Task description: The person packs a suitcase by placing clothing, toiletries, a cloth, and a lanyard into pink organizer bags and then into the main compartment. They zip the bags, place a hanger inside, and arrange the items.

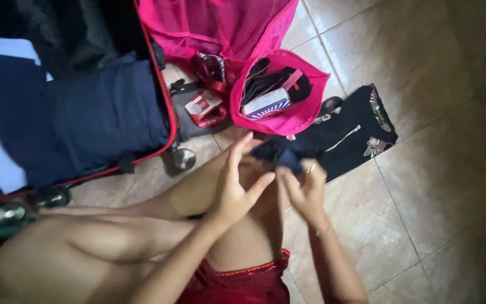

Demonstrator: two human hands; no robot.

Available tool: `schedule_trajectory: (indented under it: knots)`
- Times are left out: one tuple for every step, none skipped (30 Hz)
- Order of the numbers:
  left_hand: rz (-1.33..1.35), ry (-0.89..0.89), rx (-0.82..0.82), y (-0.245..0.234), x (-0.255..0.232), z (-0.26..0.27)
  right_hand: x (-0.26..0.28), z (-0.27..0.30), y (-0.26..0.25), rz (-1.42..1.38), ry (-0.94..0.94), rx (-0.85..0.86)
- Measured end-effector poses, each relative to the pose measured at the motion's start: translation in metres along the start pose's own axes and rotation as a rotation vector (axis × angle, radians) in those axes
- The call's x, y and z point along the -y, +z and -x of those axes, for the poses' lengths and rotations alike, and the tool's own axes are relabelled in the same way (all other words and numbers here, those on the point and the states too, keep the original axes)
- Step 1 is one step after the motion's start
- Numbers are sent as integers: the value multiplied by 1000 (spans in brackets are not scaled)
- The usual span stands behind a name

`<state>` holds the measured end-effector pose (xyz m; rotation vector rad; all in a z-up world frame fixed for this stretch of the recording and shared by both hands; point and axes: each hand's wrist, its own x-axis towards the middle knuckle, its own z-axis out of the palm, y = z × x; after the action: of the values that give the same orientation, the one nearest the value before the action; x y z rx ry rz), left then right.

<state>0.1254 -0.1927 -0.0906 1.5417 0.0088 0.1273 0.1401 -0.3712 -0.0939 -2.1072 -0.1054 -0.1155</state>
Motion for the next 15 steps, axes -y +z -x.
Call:
schedule_trajectory:
  knots:
    - [-93,66,-40,2,6,-18,-5,-19,-6,105,-90,-11]
    - [-185,131,-82,3,14,-36,-13,-48,-12,210,-180,-17]
    - [-314,211,-115,2,23,-59,-19,-77,-9,215,-177,-56]
    - [-443,294,-149,1,33,-85,-25,-104,-6,219,-176,-96]
    - [-503,300,-134,-1,41,-108,-32,-129,-1,328,-185,-81]
    - [-564,306,-121,-2,50,-132,-40,-151,4,437,-195,-65]
    - [-622,336,-112,-1,59,-157,-49,-172,8,530,-302,-2]
    - [-681,365,-104,1,67,-177,-59,-188,13,622,-410,63]
    - [-679,364,-107,4,76,-192,-69,-201,21,623,-412,65]
    - [-716,205,27,6,85,-207,-78,-214,28,668,-469,159]
    - [-746,46,164,9,94,-218,-87,-222,33,712,-526,254]
    - [-743,48,157,12,102,-228,-94,-228,35,714,-533,256]
    - [-828,23,165,15,111,-236,-101,-234,36,778,-493,323]
    - [-915,-6,175,16,118,-242,-108,-238,39,838,-451,391]
    - [-914,-8,170,18,125,-247,-114,-242,41,838,-455,394]
